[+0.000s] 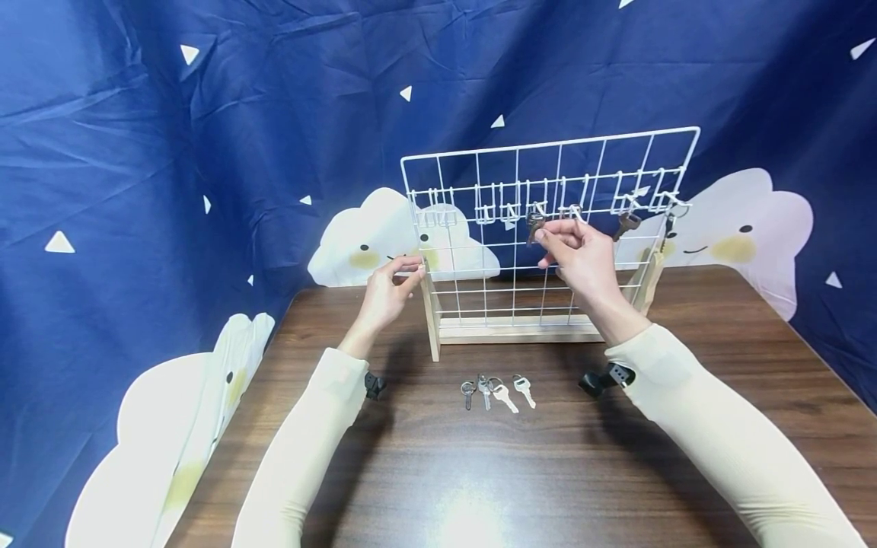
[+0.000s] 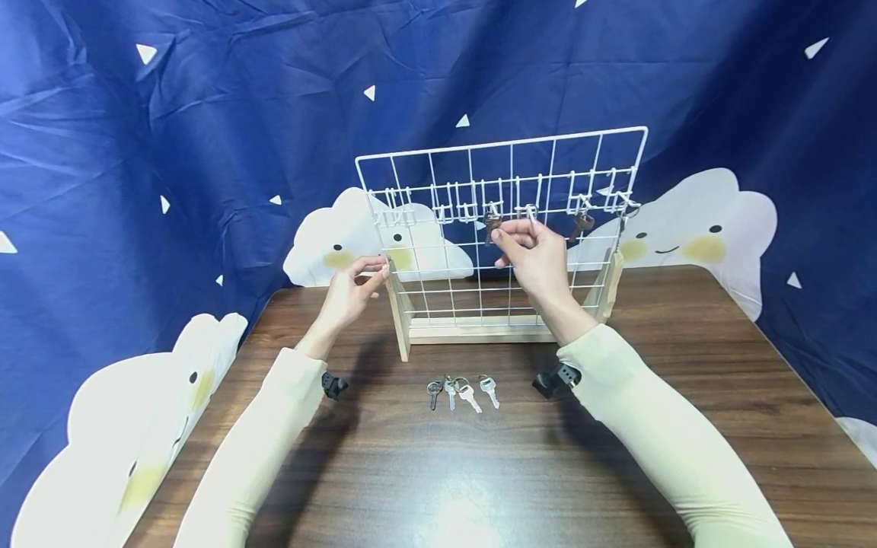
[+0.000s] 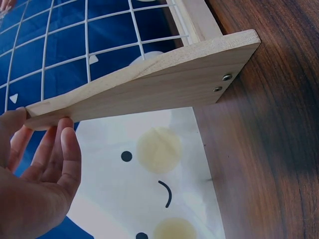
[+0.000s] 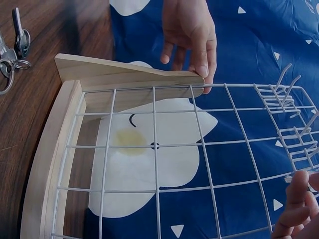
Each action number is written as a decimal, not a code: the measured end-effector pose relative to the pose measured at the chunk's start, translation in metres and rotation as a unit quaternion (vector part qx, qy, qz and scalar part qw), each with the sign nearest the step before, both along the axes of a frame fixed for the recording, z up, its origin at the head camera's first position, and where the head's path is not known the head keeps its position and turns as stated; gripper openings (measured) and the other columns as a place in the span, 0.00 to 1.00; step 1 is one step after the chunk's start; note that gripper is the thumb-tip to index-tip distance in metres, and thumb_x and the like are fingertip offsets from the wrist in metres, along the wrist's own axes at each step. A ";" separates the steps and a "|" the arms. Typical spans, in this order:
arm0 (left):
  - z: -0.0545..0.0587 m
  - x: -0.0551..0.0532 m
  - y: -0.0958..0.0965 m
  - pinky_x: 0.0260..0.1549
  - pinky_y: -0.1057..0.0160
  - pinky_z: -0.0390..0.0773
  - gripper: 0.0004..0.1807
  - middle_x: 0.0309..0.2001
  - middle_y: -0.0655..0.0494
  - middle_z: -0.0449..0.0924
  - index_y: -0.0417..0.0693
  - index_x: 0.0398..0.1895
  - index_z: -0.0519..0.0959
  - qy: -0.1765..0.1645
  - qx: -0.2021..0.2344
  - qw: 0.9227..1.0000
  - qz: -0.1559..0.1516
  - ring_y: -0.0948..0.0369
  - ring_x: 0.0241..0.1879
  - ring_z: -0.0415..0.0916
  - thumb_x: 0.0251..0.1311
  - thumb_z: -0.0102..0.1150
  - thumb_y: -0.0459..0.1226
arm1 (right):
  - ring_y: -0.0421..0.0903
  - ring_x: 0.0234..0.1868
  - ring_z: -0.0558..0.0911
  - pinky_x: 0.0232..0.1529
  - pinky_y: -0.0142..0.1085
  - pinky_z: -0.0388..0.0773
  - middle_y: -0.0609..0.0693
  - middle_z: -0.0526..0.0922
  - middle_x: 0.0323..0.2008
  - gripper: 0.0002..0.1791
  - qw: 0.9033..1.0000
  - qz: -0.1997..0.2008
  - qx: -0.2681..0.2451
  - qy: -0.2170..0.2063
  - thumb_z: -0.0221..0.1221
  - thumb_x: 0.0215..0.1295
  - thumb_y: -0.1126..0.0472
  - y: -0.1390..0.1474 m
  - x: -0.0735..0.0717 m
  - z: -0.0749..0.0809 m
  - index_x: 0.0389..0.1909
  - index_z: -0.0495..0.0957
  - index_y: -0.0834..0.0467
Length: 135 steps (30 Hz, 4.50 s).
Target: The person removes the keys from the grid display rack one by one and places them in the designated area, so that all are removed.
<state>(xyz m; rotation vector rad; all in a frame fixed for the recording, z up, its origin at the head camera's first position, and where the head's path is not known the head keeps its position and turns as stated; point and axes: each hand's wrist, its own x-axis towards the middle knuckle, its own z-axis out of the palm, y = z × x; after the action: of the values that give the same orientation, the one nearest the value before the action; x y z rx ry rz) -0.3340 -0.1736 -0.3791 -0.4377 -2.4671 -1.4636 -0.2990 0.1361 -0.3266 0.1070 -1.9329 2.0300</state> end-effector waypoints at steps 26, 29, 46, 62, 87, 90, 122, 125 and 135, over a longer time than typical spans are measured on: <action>0.001 0.002 0.001 0.39 0.53 0.88 0.17 0.54 0.46 0.83 0.50 0.56 0.81 -0.002 -0.011 1.000 0.004 0.49 0.45 0.87 0.68 0.61 0.44 | 0.37 0.14 0.79 0.16 0.25 0.74 0.40 0.89 0.28 0.03 0.998 0.005 -0.045 0.054 0.68 0.61 0.65 -0.006 -0.003 0.006 0.34 0.83 0.56; 0.001 0.002 0.000 0.37 0.58 0.88 0.17 0.54 0.46 0.83 0.50 0.56 0.81 -0.004 -0.011 1.000 0.005 0.48 0.46 0.87 0.68 0.61 0.44 | 0.37 0.14 0.79 0.19 0.27 0.78 0.40 0.89 0.29 0.03 0.997 0.010 -0.052 0.059 0.68 0.61 0.66 -0.006 -0.001 0.006 0.34 0.83 0.58; 0.000 -0.001 0.000 0.40 0.47 0.87 0.16 0.52 0.44 0.83 0.49 0.55 0.81 0.003 0.005 1.000 -0.002 0.48 0.45 0.87 0.67 0.62 0.43 | 0.37 0.14 0.78 0.18 0.26 0.78 0.45 0.89 0.25 0.05 0.994 0.038 -0.067 0.076 0.69 0.60 0.66 0.000 0.022 0.008 0.34 0.83 0.60; -0.001 0.000 0.001 0.44 0.40 0.85 0.17 0.54 0.44 0.83 0.48 0.56 0.81 -0.008 0.010 1.000 -0.004 0.46 0.47 0.86 0.68 0.61 0.43 | 0.37 0.13 0.78 0.14 0.23 0.71 0.41 0.88 0.25 0.03 0.994 0.011 -0.042 0.101 0.68 0.60 0.65 0.001 0.037 0.011 0.33 0.84 0.58; -0.001 -0.002 0.000 0.39 0.48 0.88 0.16 0.53 0.45 0.83 0.50 0.56 0.81 -0.003 0.005 1.000 -0.003 0.48 0.46 0.86 0.67 0.62 0.44 | 0.39 0.16 0.82 0.21 0.28 0.81 0.37 0.88 0.25 0.03 0.996 0.043 0.075 0.022 0.68 0.63 0.61 0.013 0.050 -0.005 0.35 0.83 0.53; -0.001 -0.001 0.000 0.39 0.49 0.88 0.16 0.53 0.45 0.83 0.50 0.55 0.81 -0.002 0.005 1.000 -0.004 0.48 0.46 0.86 0.67 0.62 0.44 | 0.39 0.17 0.82 0.24 0.29 0.83 0.35 0.88 0.26 0.02 0.994 0.045 0.097 0.010 0.67 0.63 0.60 0.015 0.051 -0.010 0.34 0.83 0.52; 0.000 -0.001 0.000 0.35 0.60 0.87 0.16 0.53 0.45 0.84 0.50 0.56 0.81 0.001 -0.006 1.000 0.003 0.47 0.46 0.87 0.68 0.61 0.44 | 0.37 0.18 0.80 0.20 0.28 0.74 0.32 0.86 0.25 0.17 0.978 0.104 0.159 -0.087 0.65 0.66 0.56 0.031 0.059 -0.063 0.44 0.79 0.66; 0.000 -0.001 -0.001 0.34 0.62 0.87 0.16 0.53 0.45 0.84 0.49 0.55 0.81 0.002 -0.007 1.000 0.002 0.47 0.45 0.87 0.68 0.61 0.44 | 0.37 0.18 0.80 0.20 0.28 0.74 0.32 0.87 0.25 0.16 0.977 0.109 0.156 -0.097 0.65 0.66 0.56 0.032 0.060 -0.069 0.43 0.79 0.66; 0.000 -0.001 -0.001 0.35 0.59 0.88 0.16 0.52 0.45 0.84 0.50 0.55 0.81 0.001 -0.002 1.000 0.000 0.47 0.45 0.87 0.67 0.62 0.44 | 0.39 0.20 0.82 0.25 0.30 0.81 0.32 0.86 0.27 0.17 0.971 0.114 0.175 -0.116 0.63 0.66 0.59 0.035 0.061 -0.091 0.46 0.79 0.70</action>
<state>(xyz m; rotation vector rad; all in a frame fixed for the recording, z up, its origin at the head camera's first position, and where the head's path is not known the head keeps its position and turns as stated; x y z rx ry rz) -0.3355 -0.1748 -0.3792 -0.4411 -2.4691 -1.4564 -0.2379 0.1709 -0.4172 0.1907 -2.5190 1.8813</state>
